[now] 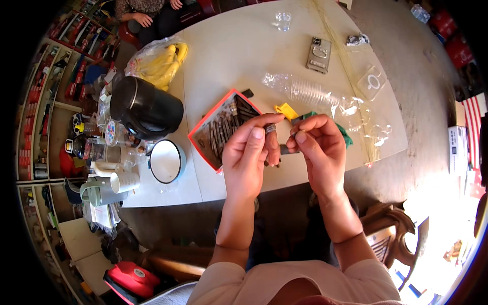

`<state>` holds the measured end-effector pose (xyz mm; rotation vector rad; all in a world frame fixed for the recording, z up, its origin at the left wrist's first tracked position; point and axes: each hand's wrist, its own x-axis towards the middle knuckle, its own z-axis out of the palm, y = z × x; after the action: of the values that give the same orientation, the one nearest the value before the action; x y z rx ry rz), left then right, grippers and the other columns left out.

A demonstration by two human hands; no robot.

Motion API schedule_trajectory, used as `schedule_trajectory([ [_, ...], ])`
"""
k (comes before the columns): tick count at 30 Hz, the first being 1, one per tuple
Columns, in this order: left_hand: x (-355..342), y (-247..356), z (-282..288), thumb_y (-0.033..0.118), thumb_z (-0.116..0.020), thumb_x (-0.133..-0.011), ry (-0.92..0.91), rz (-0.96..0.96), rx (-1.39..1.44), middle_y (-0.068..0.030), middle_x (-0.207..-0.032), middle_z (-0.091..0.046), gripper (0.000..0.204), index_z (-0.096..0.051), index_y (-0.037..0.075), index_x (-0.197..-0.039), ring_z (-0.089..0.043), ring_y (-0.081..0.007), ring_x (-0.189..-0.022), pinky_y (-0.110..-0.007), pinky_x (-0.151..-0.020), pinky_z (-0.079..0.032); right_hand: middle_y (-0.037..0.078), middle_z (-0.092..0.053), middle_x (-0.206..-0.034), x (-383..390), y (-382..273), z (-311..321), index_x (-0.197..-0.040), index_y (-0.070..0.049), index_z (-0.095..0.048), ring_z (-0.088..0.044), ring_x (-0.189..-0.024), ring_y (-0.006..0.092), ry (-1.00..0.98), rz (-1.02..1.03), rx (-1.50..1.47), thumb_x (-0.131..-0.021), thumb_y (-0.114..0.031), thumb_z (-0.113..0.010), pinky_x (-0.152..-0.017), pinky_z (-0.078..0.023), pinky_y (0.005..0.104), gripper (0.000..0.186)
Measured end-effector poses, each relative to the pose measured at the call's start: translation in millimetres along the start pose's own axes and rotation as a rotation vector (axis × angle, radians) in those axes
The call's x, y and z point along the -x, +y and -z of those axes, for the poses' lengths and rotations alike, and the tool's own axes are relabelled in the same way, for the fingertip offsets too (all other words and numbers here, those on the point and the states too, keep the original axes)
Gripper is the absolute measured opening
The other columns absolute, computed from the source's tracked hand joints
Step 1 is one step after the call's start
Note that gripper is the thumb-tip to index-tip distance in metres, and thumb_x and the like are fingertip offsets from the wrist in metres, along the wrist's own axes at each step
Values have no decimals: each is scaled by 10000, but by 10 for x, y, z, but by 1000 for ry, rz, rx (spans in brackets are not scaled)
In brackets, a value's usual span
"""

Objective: The person works on a table to assemble or repair small metal components, using a utility knife to trim or scrape material from the items.

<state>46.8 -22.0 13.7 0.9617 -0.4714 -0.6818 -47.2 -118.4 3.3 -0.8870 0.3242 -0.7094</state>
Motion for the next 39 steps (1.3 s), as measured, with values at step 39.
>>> schedule_trajectory([
  [39,105,-100,-163,-86,-551,-874,-28,-237,-219,-153,-1043,-641,219,-511,-33,-1082,-634,-142,-784,-222,-635,-496,53,-622,-881,54,28,-16,-940,12,-541,-563,-754,78,3,-1,-141,-888,13,-566,-638,-471,228,58],
])
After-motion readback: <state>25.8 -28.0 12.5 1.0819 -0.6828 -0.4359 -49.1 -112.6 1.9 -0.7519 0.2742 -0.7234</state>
